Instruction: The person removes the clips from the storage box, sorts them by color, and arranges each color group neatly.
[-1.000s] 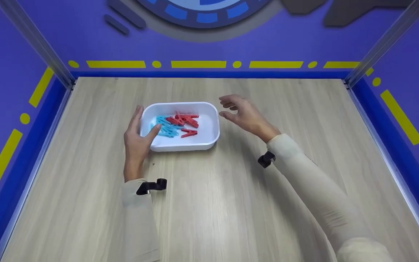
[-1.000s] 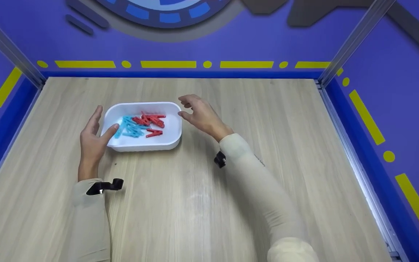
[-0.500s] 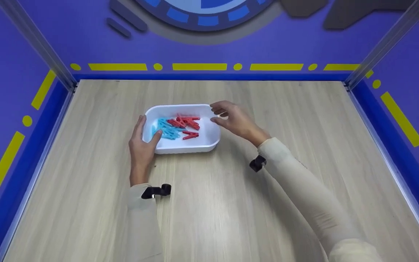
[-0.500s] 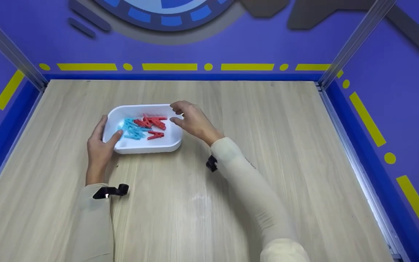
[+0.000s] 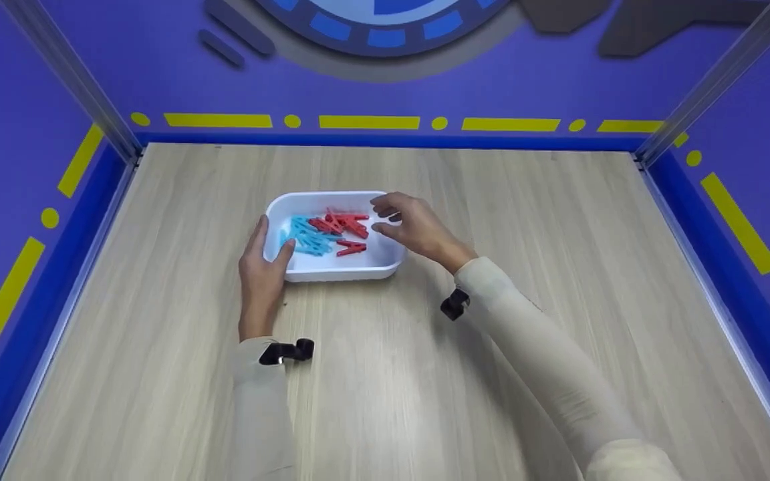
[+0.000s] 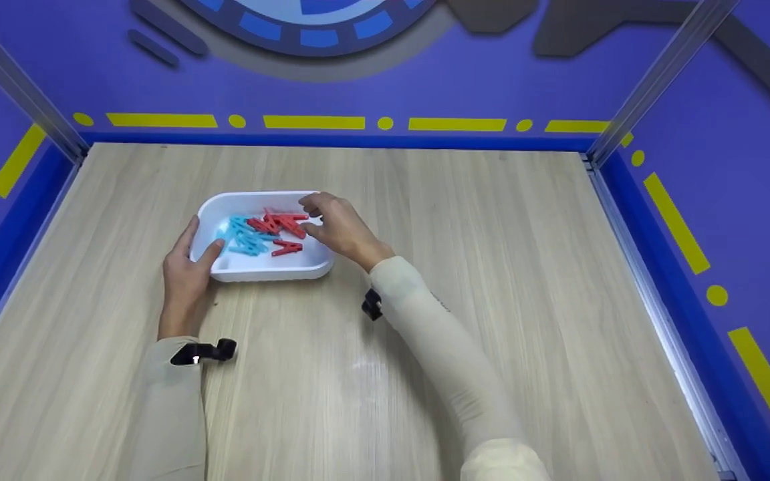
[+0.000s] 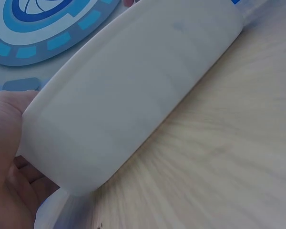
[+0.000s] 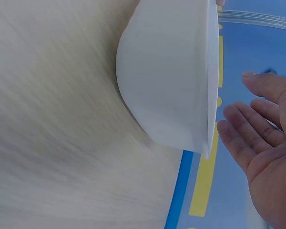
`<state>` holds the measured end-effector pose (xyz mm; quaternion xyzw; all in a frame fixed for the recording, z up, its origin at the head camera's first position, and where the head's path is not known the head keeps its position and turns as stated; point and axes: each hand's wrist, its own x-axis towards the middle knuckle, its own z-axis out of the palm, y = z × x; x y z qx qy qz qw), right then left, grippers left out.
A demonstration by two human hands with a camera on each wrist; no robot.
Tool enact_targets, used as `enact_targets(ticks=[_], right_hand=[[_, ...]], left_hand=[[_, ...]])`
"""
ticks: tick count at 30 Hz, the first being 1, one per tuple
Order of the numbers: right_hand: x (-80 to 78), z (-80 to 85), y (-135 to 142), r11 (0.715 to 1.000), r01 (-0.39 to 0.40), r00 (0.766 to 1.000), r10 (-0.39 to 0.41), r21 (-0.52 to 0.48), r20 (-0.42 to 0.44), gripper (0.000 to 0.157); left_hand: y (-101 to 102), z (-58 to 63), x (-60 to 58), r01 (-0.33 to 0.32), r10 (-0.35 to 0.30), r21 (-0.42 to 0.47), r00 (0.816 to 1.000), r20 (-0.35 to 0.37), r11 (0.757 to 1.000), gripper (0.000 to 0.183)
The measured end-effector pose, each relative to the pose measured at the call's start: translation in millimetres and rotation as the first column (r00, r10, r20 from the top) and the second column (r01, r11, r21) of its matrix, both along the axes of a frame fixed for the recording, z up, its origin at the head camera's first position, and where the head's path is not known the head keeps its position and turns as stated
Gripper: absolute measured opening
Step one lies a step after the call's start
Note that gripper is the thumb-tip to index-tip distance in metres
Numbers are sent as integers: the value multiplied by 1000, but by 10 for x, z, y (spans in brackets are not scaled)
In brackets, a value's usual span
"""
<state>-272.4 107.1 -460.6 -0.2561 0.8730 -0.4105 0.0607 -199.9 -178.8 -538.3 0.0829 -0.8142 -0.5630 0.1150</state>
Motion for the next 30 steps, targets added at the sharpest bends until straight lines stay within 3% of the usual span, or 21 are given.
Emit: enact_targets(ticks=[14, 18, 30], right_hand=[[-44, -143, -245, 999, -14, 999, 11, 46, 53, 43], [-60, -168, -291, 999, 1, 998, -4, 53, 68, 42], [-144, -235, -468, 986, 18, 1000, -21, 163, 15, 37]], left_hand=[[-9, -11, 20, -8, 8, 3, 1000, 11, 1000, 74], [-9, -23, 12, -6, 6, 0, 1000, -14, 1000, 74], [-2, -17, 1, -11, 11, 4, 1000, -10, 1000, 74]])
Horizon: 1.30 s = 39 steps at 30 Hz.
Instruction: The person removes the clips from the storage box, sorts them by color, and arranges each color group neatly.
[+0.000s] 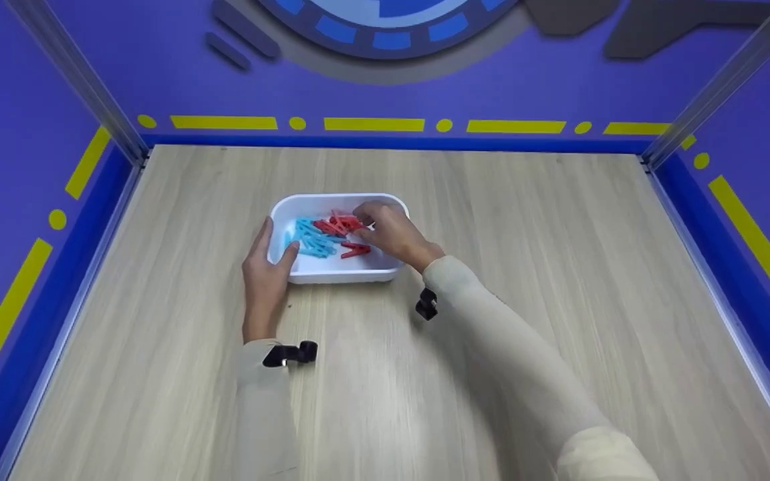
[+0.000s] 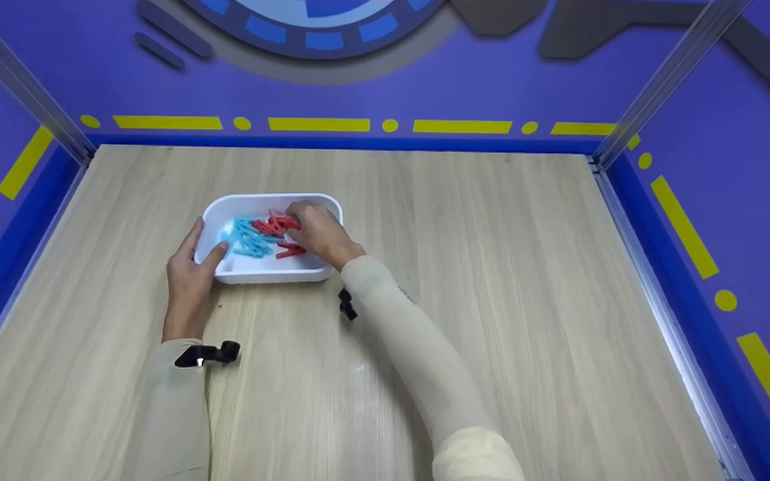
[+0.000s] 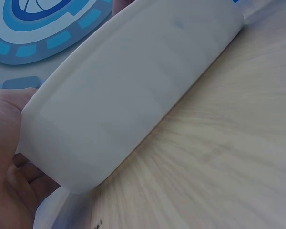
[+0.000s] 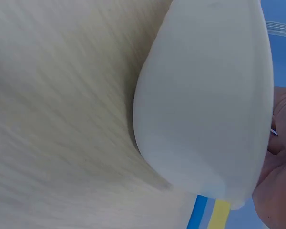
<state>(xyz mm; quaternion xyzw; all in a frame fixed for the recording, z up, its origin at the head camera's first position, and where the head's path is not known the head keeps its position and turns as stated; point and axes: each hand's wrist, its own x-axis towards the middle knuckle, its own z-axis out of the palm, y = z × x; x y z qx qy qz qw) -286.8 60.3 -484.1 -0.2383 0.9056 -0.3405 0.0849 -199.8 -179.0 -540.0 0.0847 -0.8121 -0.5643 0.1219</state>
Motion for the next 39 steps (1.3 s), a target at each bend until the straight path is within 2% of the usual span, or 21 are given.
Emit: enact_targets(ticks=[9, 14, 21, 23, 26, 31, 39], right_hand=[[-15, -86, -71, 986, 62, 995, -49, 153, -83, 34], [-6, -120, -85, 973, 76, 995, -58, 217, -87, 36], [-5, -146, -103, 965, 84, 995, -67, 248, -75, 17], [-4, -149, -103, 964, 86, 995, -69, 253, -78, 16], [-11, -145, -96, 967, 87, 995, -73, 240, -66, 17], [-28, -123, -62, 987, 68, 997, -64, 146, -33, 20], [-47, 15, 98, 1000, -14, 1000, 14, 23, -8, 16]], left_hand=[[-9, -4, -5, 3, -3, 3, 1000, -5, 1000, 74], [-17, -10, -10, 6, -6, 3, 1000, -8, 1000, 74], [-23, -20, -4, 4, -4, 35, 1000, -7, 999, 74], [-27, -21, -4, 10, -9, 36, 1000, -3, 999, 74], [-27, -15, -1, 13, -13, 36, 1000, -3, 999, 74], [-27, -14, 6, 6, -6, 33, 1000, -3, 999, 73], [-7, -7, 2, -3, 3, 47, 1000, 4, 999, 74]])
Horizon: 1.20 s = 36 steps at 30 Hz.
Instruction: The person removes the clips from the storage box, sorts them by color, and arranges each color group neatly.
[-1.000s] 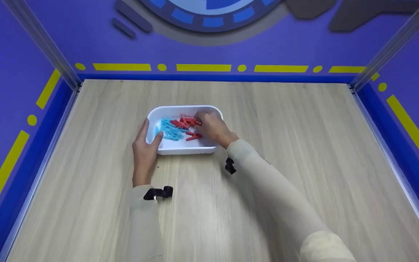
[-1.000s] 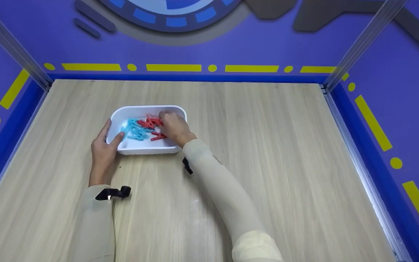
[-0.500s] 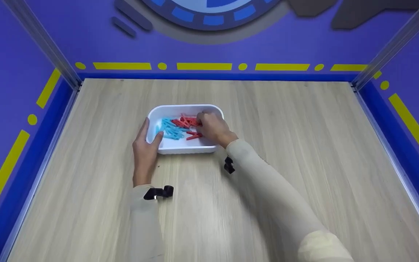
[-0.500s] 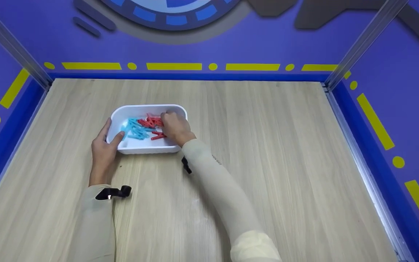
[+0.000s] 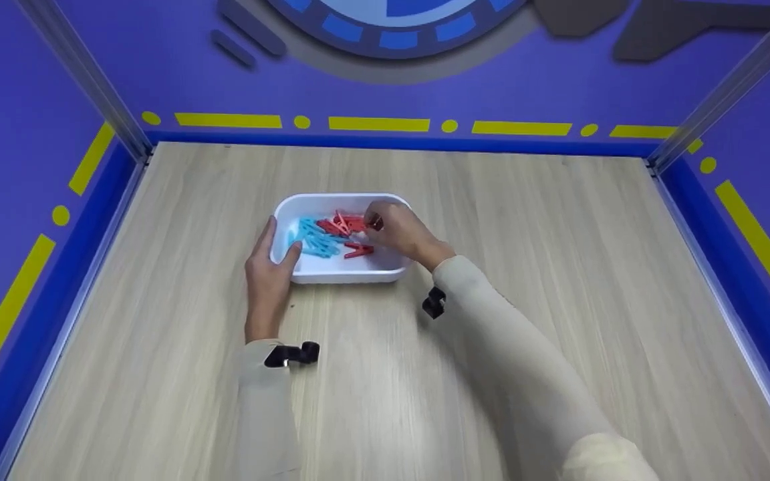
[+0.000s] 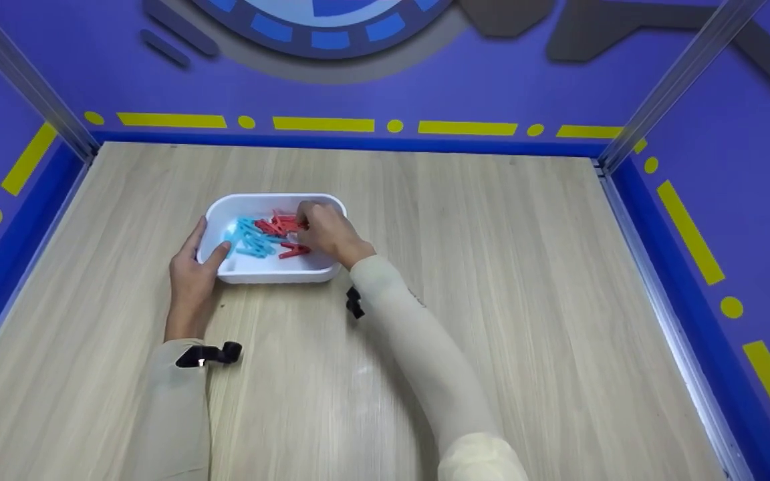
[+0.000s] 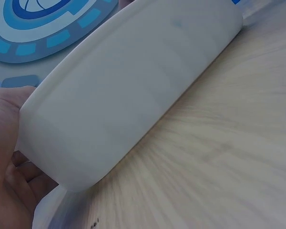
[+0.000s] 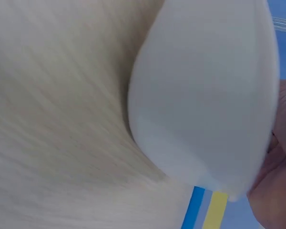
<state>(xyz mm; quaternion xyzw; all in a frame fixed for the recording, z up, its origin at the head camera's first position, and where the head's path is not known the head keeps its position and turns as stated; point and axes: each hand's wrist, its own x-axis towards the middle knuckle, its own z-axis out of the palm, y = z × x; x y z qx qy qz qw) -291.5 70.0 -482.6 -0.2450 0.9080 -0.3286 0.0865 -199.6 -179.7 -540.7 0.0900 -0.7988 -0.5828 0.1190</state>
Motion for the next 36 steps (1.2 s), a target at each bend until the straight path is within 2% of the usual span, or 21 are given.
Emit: enact_targets(ticks=[3, 12, 16, 21, 24, 28, 36], right_hand=[[-8, 72, 88, 998, -16, 1000, 16, -61, -3, 16], [-60, 237, 493, 985, 18, 997, -30, -174, -71, 22], [-101, 254, 700, 978, 48, 993, -69, -204, -100, 22], [-137, 222, 915, 961, 119, 976, -159, -248, -149, 20], [-147, 174, 1010, 954, 158, 965, -204, -256, -163, 20], [-150, 102, 1115, 950, 203, 961, -240, -238, -140, 22], [-163, -39, 1273, 968, 223, 966, -235, -114, -104, 28]], left_hand=[[-2, -3, -1, -4, 4, -1, 1000, -2, 1000, 73], [7, -8, -13, -2, 2, -23, 1000, -16, 1000, 74], [9, -9, -10, -1, 1, -18, 1000, 0, 1000, 73], [-1, -21, -8, 0, 0, -8, 1000, 24, 1000, 74], [-10, -25, -8, -1, 2, -8, 999, 32, 1000, 74], [-10, -23, -4, -4, 4, -11, 999, 32, 1000, 74], [-3, -13, -2, 0, 0, -3, 1000, 24, 1000, 74]])
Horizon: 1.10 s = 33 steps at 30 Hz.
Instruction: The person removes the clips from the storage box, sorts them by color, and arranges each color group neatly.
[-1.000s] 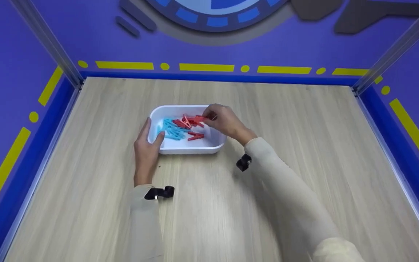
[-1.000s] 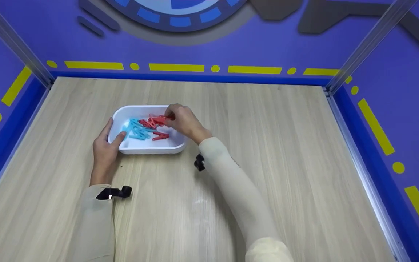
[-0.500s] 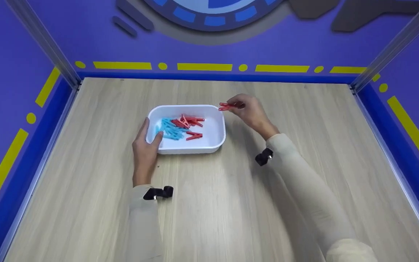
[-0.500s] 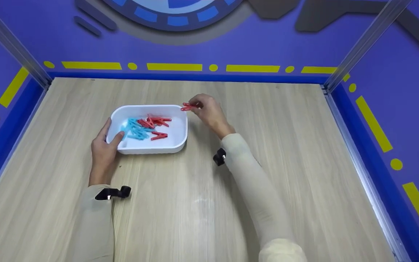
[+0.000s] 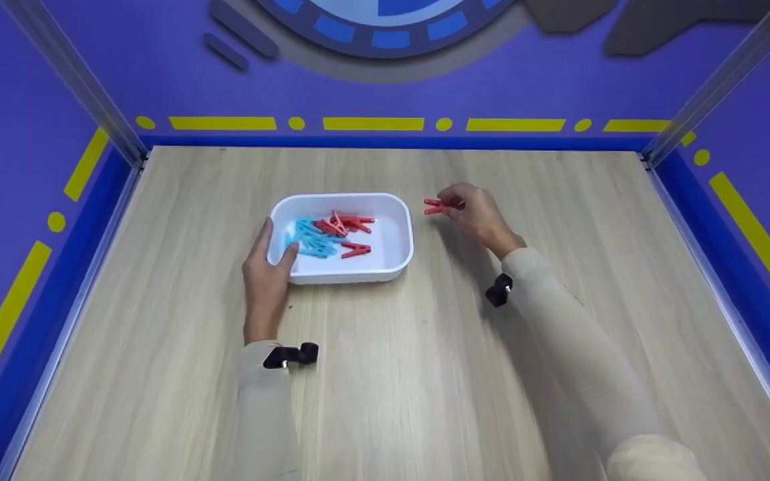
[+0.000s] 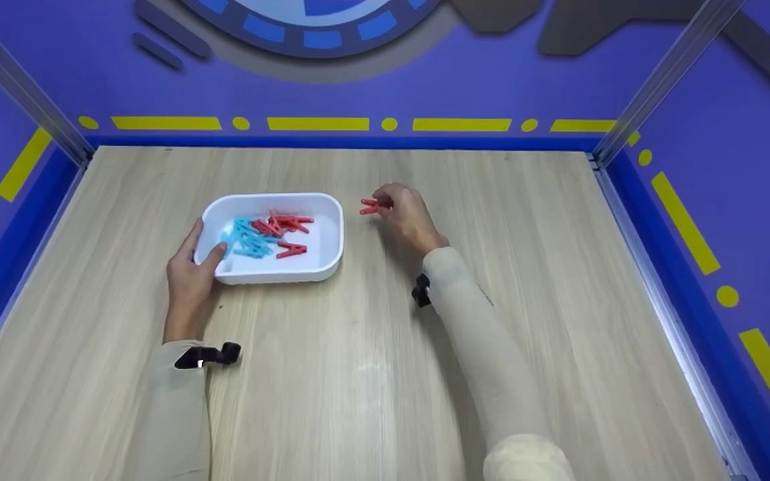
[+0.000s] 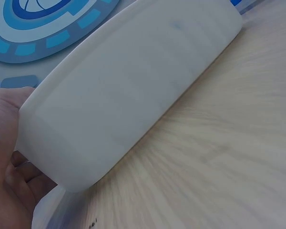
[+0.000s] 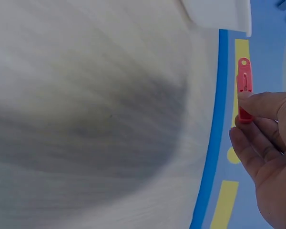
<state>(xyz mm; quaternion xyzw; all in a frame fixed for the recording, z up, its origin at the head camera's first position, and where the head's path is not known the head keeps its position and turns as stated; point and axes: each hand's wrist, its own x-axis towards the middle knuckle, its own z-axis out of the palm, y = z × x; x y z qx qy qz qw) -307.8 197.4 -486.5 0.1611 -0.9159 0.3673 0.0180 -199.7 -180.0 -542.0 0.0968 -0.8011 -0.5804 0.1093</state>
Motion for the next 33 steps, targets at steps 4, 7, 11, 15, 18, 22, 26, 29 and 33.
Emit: enact_targets(ticks=[4, 7, 11, 15, 18, 22, 26, 29, 33], right_hand=[[-15, -82, 38, 997, -10, 1000, 9, 82, 15, 28], [-16, -133, 56, 991, -15, 999, 9, 132, 43, 28], [-12, -190, 70, 984, -22, 996, 7, 177, 86, 29], [-20, -253, 68, 977, -28, 996, 10, 210, 89, 29], [-27, -285, 60, 973, -25, 997, 6, 230, 82, 31], [-36, -294, 82, 979, -30, 995, 11, 201, 97, 36], [-29, -277, 126, 993, 12, 993, -27, 119, 118, 35], [-18, -269, 123, 990, 97, 985, -110, 99, 132, 26], [-9, -275, 71, 977, 177, 964, -197, 120, 179, 29]], left_hand=[[-7, -4, -4, -1, 1, 2, 999, -42, 1000, 73], [-7, -7, -10, -3, 3, 9, 999, -54, 1000, 72], [2, -9, -14, -6, 7, 11, 999, -48, 1000, 72], [0, -8, -10, -8, 8, 11, 999, -42, 1000, 73], [-4, -6, -4, -6, 7, 12, 999, -35, 1000, 73], [0, -5, -7, -8, 8, 16, 999, -36, 1000, 73], [-2, -2, -9, -7, 7, 18, 1000, -31, 1000, 73], [-3, 4, -11, -7, 8, 12, 1000, -25, 1000, 73], [3, 9, -8, -10, 10, 3, 999, -42, 1000, 73]])
